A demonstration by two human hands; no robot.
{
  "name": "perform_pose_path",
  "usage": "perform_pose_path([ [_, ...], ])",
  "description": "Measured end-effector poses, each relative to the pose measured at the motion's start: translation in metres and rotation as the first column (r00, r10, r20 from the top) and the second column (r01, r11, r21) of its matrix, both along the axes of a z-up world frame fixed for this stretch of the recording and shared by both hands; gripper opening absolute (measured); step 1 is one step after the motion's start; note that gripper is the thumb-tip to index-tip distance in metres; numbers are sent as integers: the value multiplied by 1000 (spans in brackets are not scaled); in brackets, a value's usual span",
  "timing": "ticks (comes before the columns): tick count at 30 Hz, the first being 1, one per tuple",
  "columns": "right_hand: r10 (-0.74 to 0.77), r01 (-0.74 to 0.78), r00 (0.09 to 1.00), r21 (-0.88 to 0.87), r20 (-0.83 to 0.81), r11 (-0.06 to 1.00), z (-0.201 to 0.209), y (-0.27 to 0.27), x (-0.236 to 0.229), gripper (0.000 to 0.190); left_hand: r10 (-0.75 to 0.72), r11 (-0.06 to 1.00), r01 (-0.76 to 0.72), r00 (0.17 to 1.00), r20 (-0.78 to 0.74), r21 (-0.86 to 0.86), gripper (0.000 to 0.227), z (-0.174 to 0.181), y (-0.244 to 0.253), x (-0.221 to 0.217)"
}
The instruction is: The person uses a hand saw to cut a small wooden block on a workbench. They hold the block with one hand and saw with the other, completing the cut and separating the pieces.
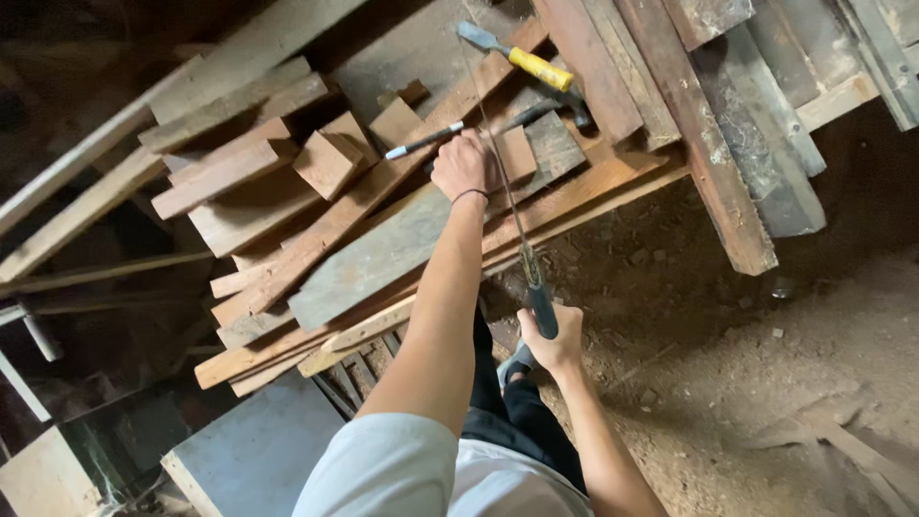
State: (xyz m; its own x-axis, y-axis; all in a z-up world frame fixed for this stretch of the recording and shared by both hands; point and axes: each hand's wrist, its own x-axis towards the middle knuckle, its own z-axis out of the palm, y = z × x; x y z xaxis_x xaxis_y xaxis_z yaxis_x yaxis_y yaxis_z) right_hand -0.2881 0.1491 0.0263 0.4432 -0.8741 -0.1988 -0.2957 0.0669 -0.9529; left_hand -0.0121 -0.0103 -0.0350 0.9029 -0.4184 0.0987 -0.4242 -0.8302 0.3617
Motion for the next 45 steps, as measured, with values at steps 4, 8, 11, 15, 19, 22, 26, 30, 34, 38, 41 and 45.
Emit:
perform_pose_path([
  [4,-1,-13,996,-153,-87,988,16,14,-36,31,25,999,-25,1000,3,-45,51,13,-2,-6],
  [8,5,-9,994,-40,-106,999,27,51,-81,36,11,997,-12,1000,-15,-74,49,24,1,-7],
  [11,9,-10,993,-8,-117,1000,33,70,-96,38,-36,998,35,999,-20,-47,50,25,-2,-7],
  [15,20,-20,999,0,-47,1000,35,42,-72,27,-81,997,80,996,-48,-14,51,15,0,-2],
  [19,80,-80,991,-11,103,997,11,-32,-10,33,-133,987,133,991,10,-90,50,4,1,-1],
  [22,42,-37,991,-39,131,999,-6,-46,15,32,-89,994,89,996,2,-66,50,0,-2,4],
  [26,24,-43,995,199,95,979,-1,-6,-16,34,-18,997,18,1000,1,-76,52,2,-2,0],
  [30,-10,12,1000,82,-16,997,38,44,-77,39,-14,998,15,1000,8,-55,52,9,-1,-7],
  [34,-4,4,1000,-5,-24,1000,45,26,-60,37,-94,993,93,995,-20,-68,52,9,1,-4],
  [38,41,-30,992,-96,121,995,12,-49,17,32,-89,993,86,995,-37,-82,51,4,-2,2],
  [41,29,-15,994,-141,101,990,6,-49,29,35,-56,998,54,997,-44,-46,53,4,-5,5],
  [45,11,-10,999,30,-38,1000,39,9,-32,36,-28,998,24,997,-66,-56,52,10,-3,-1],
])
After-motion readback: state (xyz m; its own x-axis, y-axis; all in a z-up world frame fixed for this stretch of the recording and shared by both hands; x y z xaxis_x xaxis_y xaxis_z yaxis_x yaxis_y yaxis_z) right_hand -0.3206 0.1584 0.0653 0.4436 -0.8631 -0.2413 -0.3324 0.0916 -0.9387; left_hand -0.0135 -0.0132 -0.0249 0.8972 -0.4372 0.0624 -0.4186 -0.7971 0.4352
